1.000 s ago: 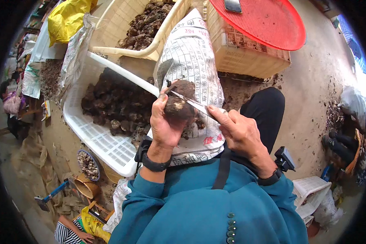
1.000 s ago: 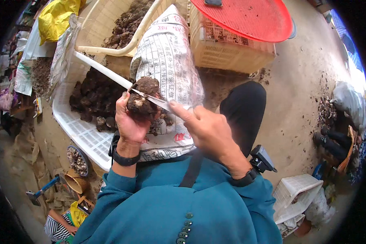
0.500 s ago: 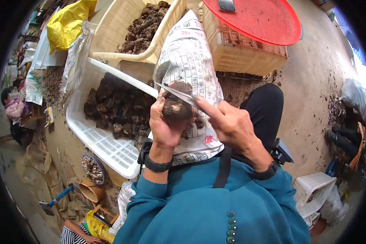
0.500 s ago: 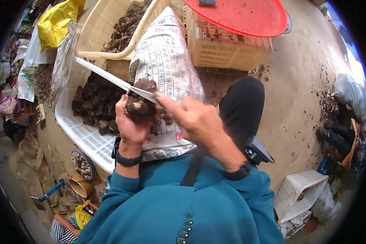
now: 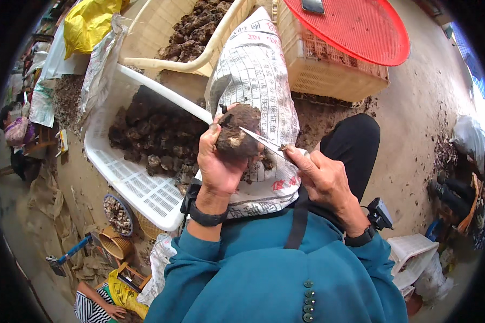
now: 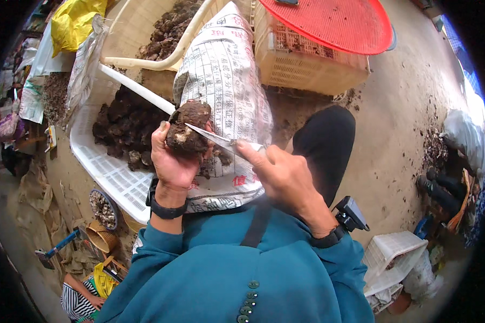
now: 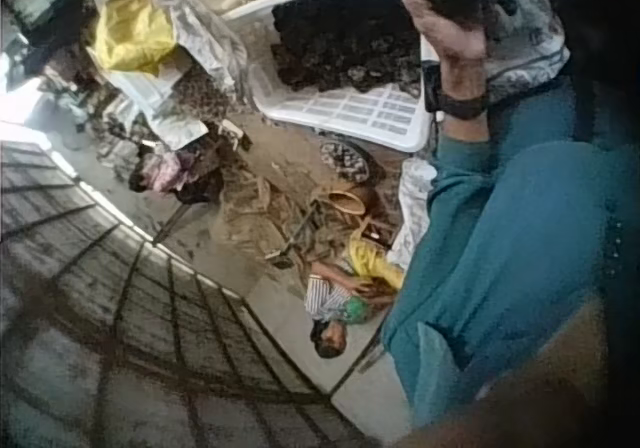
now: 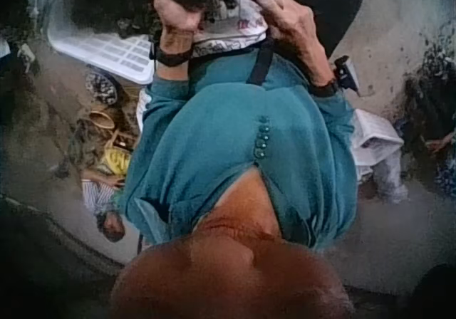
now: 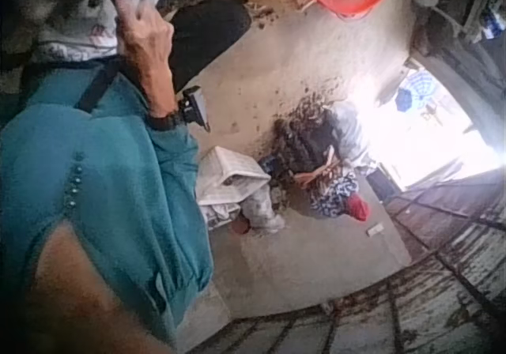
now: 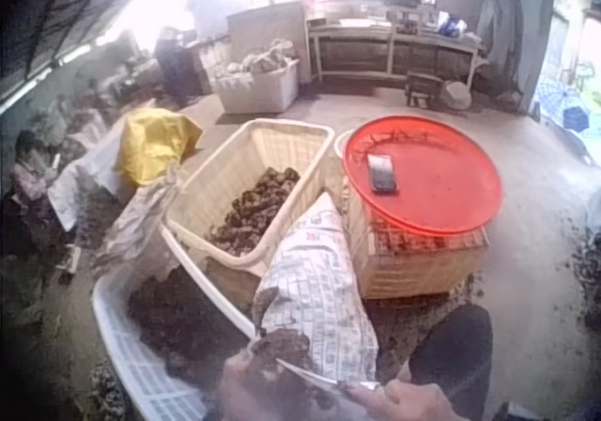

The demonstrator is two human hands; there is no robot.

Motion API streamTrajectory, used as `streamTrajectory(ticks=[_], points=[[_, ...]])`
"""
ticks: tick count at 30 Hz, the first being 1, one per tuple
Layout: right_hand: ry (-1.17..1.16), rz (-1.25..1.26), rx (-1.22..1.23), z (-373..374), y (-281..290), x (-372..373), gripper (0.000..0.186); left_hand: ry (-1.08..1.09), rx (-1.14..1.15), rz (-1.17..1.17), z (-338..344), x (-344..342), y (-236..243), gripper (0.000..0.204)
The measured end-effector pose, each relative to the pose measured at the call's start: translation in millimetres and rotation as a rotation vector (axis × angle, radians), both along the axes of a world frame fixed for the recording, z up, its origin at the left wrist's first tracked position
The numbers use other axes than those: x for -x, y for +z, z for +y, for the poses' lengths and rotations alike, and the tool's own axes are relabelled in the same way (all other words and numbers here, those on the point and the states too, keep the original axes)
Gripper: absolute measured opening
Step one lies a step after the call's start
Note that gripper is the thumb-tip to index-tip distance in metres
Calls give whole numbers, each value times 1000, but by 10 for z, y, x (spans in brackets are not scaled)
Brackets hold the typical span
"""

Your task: The person cleans a taro root by scraping and cutting off the outer skin with a knife while holding it over their lap.

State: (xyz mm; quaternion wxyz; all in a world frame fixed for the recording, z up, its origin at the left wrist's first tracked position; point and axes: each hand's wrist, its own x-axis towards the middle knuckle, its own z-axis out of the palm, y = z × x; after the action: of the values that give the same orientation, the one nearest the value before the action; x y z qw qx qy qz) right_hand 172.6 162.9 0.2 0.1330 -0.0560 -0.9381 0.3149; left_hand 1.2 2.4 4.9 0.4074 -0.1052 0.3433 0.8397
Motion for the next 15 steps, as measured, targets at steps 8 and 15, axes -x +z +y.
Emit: streamTrajectory(ticks=[8, 15], points=[[-69, -5, -103, -152, 87, 203, 69, 18, 48, 51, 18, -20, -1, 52], [-118, -101, -95, -362, 351, 511, 66, 1, -39, 112, 4, -5, -51, 52]])
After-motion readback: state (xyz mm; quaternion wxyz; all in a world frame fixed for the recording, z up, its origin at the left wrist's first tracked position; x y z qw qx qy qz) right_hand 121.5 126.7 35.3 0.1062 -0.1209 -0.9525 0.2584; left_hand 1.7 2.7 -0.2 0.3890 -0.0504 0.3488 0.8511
